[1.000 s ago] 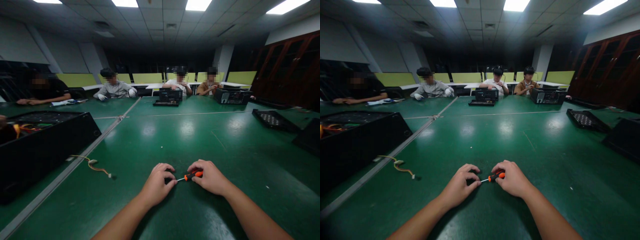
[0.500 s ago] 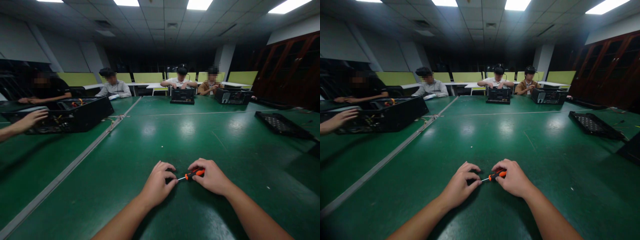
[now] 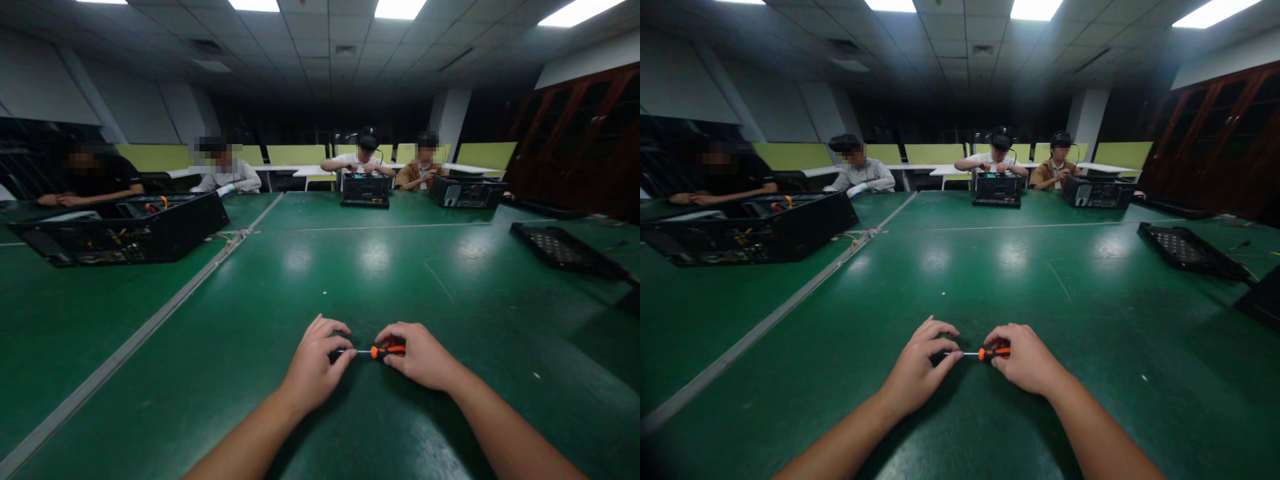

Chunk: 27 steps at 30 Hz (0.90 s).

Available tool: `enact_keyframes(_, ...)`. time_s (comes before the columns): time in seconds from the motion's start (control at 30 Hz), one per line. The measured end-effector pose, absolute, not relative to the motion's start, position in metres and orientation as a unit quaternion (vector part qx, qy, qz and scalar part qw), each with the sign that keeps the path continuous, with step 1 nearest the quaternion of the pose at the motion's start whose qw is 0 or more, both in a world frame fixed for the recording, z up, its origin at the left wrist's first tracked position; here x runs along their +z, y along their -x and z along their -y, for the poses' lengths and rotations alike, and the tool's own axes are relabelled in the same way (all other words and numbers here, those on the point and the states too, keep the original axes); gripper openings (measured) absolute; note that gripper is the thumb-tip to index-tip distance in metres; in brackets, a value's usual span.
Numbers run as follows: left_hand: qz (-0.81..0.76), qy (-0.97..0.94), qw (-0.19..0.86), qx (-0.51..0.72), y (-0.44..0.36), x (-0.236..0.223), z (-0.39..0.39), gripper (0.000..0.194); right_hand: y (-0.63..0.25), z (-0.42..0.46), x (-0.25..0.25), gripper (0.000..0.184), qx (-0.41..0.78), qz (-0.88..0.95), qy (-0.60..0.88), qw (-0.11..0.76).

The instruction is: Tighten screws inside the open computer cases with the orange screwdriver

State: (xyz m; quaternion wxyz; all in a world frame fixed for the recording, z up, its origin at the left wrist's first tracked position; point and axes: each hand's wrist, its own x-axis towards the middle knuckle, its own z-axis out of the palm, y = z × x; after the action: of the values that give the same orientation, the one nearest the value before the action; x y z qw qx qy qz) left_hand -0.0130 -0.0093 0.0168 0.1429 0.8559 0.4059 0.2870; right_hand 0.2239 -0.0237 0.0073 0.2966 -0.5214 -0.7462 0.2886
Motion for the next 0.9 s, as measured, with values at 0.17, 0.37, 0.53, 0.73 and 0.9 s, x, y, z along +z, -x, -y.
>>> enact_keyframes(0.17, -0.405, -0.856, 0.137, 0.292, 0.0138, 0.0161, 0.0089, 0.009, -0.2221, 0.0234, 0.0070, 0.029, 0.286, 0.749, 0.517, 0.300)
enact_keyframes(0.37, -0.407, -0.853, 0.136, 0.296, 0.0150, 0.0172, 0.0085, 0.010, -0.2221, 0.0231, 0.0077, 0.029, 0.278, 0.747, 0.518, 0.311)
enact_keyframes(0.53, -0.416, -0.857, 0.150, 0.265, 0.0154, 0.0139, 0.0076, 0.009, -0.2223, 0.0238, 0.0088, 0.027, 0.265, 0.744, 0.513, 0.335)
enact_keyframes(0.73, -0.415, -0.859, 0.156, 0.256, 0.0140, 0.0126, 0.0076, 0.008, -0.2215, 0.0234, 0.0056, 0.026, 0.263, 0.749, 0.515, 0.322)
enact_keyframes(0.9, -0.405, -0.865, 0.152, 0.254, 0.0142, 0.0104, 0.0074, 0.007, -0.2210, 0.0221, 0.0021, 0.029, 0.272, 0.760, 0.513, 0.291)
